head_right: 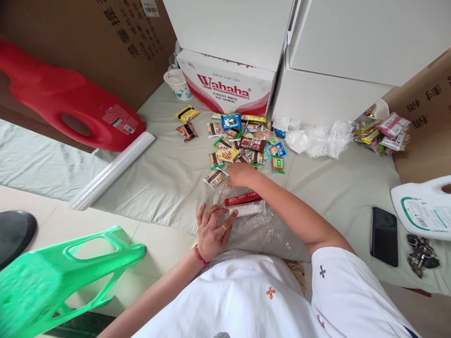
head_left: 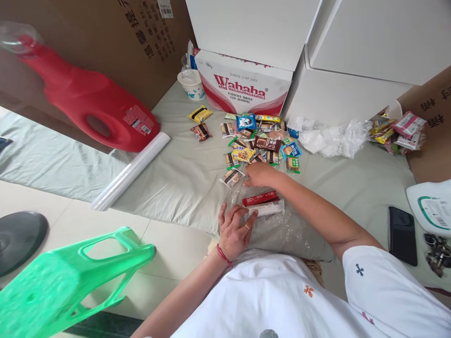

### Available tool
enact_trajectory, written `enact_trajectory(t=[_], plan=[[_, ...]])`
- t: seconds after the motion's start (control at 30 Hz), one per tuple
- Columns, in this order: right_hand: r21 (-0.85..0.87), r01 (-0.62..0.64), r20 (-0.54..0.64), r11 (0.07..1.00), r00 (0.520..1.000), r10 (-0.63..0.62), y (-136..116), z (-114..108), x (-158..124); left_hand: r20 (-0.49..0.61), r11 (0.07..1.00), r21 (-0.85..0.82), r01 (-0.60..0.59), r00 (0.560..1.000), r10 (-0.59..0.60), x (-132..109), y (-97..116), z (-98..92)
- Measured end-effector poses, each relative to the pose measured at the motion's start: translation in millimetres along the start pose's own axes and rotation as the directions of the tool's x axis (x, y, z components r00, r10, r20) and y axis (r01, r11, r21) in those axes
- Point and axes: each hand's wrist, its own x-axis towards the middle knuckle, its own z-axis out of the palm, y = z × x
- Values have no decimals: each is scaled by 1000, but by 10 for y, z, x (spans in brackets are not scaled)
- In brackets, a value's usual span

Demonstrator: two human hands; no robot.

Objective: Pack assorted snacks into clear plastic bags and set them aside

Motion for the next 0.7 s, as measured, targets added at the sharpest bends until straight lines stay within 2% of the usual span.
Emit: enact_trajectory(t=[0.1, 0.2, 0.3, 0.4, 0.47, 0.57, 0.7], plan=[[135, 145, 83, 980, 984, -157, 29, -71, -9, -5, 1000, 7, -1, 1000, 1, 0, -1, 6], [250, 302, -71, 920, 953, -293, 90, -118, -87, -22, 1000, 15, 2, 1000, -2, 6, 5, 6], [281, 364, -236, 888, 923, -303, 80, -124, -252, -34, 1000, 31, 4, 999, -3, 14, 16, 3], [264, 388, -342, 883, 894, -290, -43, -38, -522, -46, 998, 66, 3, 999, 1, 23, 32, 10], [221, 408, -404, 886, 865, -298, -157, 113, -740, -53, 997, 77, 6, 999, -1, 21, 38, 12], [101, 434, -437, 895, 828, -352, -300, 477, -1036, -50, 998, 60, 32, 998, -29, -39, 14, -30], [-39, 362, -371, 932, 860, -350, -400, 1003, -1240, -54, 999, 6, 38, 998, -37, -233, -91, -258]])
